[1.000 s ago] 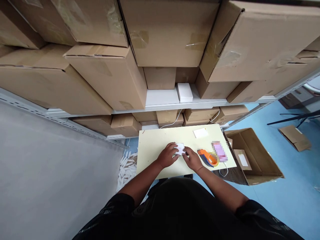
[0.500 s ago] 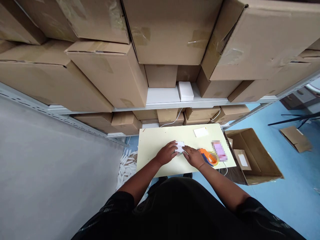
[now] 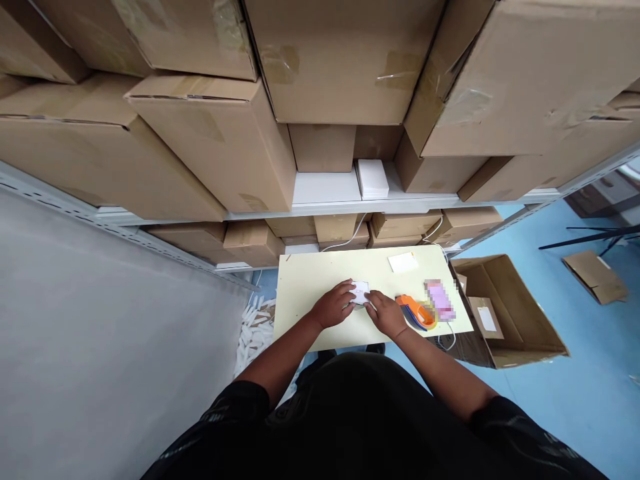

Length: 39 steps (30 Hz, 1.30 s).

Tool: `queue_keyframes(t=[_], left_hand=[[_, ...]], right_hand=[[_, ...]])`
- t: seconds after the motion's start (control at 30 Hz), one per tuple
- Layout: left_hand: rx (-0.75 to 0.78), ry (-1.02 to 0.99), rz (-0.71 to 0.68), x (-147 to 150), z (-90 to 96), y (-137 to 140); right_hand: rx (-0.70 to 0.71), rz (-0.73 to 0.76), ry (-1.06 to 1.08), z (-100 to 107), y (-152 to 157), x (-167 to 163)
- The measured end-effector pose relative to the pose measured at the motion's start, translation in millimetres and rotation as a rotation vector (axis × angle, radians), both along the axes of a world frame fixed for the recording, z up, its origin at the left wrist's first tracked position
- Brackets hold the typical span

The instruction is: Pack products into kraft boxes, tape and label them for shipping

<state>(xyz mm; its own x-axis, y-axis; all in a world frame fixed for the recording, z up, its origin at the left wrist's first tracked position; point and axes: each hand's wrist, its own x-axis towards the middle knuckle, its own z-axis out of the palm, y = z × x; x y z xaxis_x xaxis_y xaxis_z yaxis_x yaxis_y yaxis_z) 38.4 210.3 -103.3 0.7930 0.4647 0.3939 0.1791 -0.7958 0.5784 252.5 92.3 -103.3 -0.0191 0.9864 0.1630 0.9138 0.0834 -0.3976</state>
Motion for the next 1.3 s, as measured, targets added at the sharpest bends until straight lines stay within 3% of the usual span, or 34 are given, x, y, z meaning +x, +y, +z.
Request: queue_keyframes(t=[0.17, 0.43, 0.57, 0.67, 0.8, 0.9, 1.03, 1.3], left_hand=[[-0.039, 0.000, -0.010, -2.0, -0.4, -2.3], [-0.042, 0.038, -0.043, -1.4, -9.7, -4.9], [-0.041, 0.020, -0.018, 0.3, -9.1, -11.9], [-0.163, -0.067, 0.155, -0.8, -12.5, -24.8], [-0.529, -0.084, 0.396, -0.6, -27.1, -41.3], [-0.663, -0.026, 0.375, 3.0, -39.6, -47.5], [-0.681, -0.026, 0.381, 7.9, -50.1, -49.2], [-0.820, -0.031, 0.482, -3.5, -52.3, -40.1]], right_hand=[[-0.038, 0.049, 0.028, 4.4, -2.4, 1.4], [-0.041, 0.135, 0.015, -12.3, -18.3, 7.2], [-0.068, 0.068, 0.126, -7.3, -16.8, 2.6], [-0.117, -0.136, 0.376, -5.6, -17.2, -0.5], [-0.242, -0.305, 0.565, -22.6, -19.0, 0.2], [-0.344, -0.307, 0.587, -42.2, -18.9, 0.4], [-0.373, -0.279, 0.710, -57.3, -15.0, -4.5], [-0.430, -0.212, 0.712, -52.0, 9.6, -25.2]])
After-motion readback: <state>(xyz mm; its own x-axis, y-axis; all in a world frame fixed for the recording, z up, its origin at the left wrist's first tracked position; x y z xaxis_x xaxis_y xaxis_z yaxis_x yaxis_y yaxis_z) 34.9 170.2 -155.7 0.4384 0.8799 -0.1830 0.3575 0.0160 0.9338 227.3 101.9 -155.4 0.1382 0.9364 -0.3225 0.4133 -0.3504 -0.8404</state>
